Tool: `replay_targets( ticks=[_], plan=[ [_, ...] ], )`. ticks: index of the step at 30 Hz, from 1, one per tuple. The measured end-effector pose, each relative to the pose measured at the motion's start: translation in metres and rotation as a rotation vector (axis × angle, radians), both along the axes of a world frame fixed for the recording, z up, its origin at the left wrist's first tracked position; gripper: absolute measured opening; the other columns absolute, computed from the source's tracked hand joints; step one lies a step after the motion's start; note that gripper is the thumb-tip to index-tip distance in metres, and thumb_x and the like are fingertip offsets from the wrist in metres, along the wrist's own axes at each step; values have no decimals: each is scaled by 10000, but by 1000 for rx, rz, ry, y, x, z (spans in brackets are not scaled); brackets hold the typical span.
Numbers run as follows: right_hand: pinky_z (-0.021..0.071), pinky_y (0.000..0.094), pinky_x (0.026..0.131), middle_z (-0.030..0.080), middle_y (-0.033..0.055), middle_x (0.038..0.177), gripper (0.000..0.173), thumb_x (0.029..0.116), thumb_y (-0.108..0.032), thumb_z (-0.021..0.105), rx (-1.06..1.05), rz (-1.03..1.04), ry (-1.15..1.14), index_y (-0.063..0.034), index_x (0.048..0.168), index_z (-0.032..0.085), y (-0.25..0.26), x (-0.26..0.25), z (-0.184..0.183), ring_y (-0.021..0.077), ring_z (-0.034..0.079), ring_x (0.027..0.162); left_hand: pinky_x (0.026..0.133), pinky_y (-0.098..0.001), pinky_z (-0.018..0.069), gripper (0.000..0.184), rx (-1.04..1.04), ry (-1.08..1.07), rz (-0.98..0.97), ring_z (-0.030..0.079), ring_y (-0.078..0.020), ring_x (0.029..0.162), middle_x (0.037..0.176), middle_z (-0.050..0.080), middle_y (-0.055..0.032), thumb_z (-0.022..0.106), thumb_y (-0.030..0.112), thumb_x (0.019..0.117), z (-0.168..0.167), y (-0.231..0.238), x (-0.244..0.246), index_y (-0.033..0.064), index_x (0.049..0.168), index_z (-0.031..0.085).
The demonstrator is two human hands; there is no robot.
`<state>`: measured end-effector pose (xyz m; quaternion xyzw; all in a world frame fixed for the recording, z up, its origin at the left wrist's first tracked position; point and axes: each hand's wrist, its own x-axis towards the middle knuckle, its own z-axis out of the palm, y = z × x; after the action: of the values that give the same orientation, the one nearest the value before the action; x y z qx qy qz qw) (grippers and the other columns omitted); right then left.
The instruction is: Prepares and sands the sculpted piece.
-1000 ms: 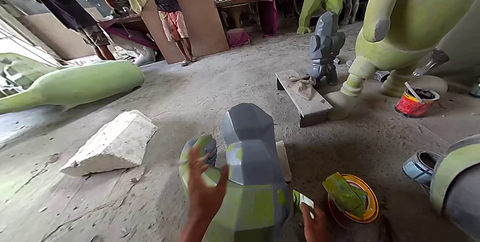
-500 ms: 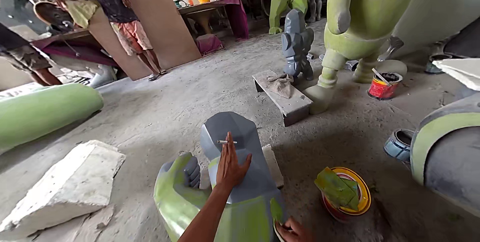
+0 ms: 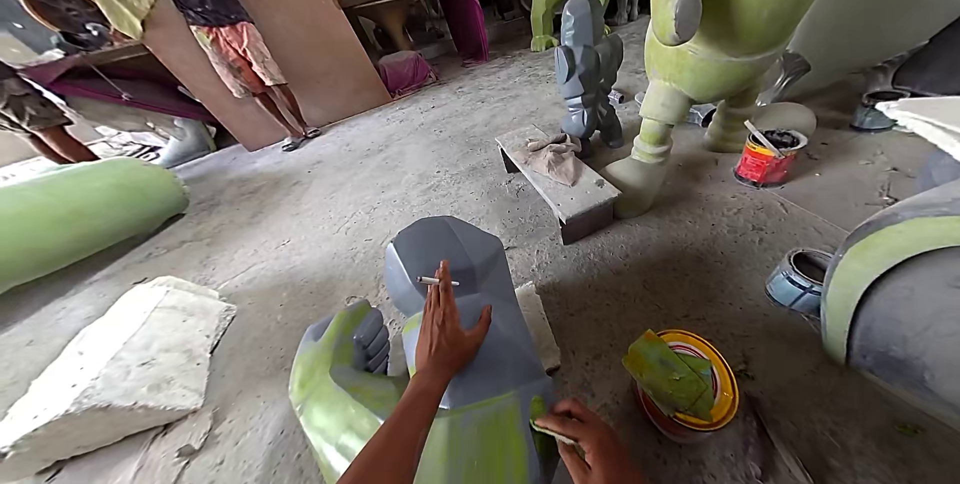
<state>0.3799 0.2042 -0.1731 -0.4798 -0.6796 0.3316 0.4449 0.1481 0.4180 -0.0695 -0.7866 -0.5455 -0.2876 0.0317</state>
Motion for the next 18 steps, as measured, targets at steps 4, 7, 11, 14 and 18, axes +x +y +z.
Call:
replay_targets(
  ticks=[4,7,11,14,18],
  plan=[
    [580,313,977,664,-49,1268,369,1016,-137,549,35,-22,56,-326,1283,718,9,2,-1,68,633,1158,1256,-446,285,1084,0,10,-1,284,-267,1550,1687,256,-138,611,653,862,0,-2,1,60,1646,154],
    [570,313,997,649,-42,1281,379,1016,-135,549,46,-32,71,-322,1305,708,19,-8,4,65,617,1180,1252,-451,291,1086,1,14,5,285,-266,1549,1685,263,-137,611,660,854,0,-3,-1,57,1643,171],
    [574,314,975,650,-38,1263,386,1000,-140,559,79,6,60,-328,1302,710,17,-9,2,73,620,1157,1248,-451,298,1071,1,29,6,302,-271,1542,1682,271,-139,592,662,865,1,-2,0,50,1640,178],
    [578,311,975,660,-54,1266,364,1016,-147,547,52,-7,79,-321,1285,720,21,-6,7,61,628,1155,1249,-463,297,1061,-5,25,-4,299,-284,1542,1679,274,-150,600,649,870,2,-2,2,50,1640,183],
    [575,302,971,653,-45,1261,385,997,-138,553,57,-39,68,-323,1294,715,22,-16,10,56,621,1154,1256,-451,283,1062,-16,33,-2,277,-267,1552,1685,263,-136,600,650,869,2,-3,1,63,1644,175]
  ],
)
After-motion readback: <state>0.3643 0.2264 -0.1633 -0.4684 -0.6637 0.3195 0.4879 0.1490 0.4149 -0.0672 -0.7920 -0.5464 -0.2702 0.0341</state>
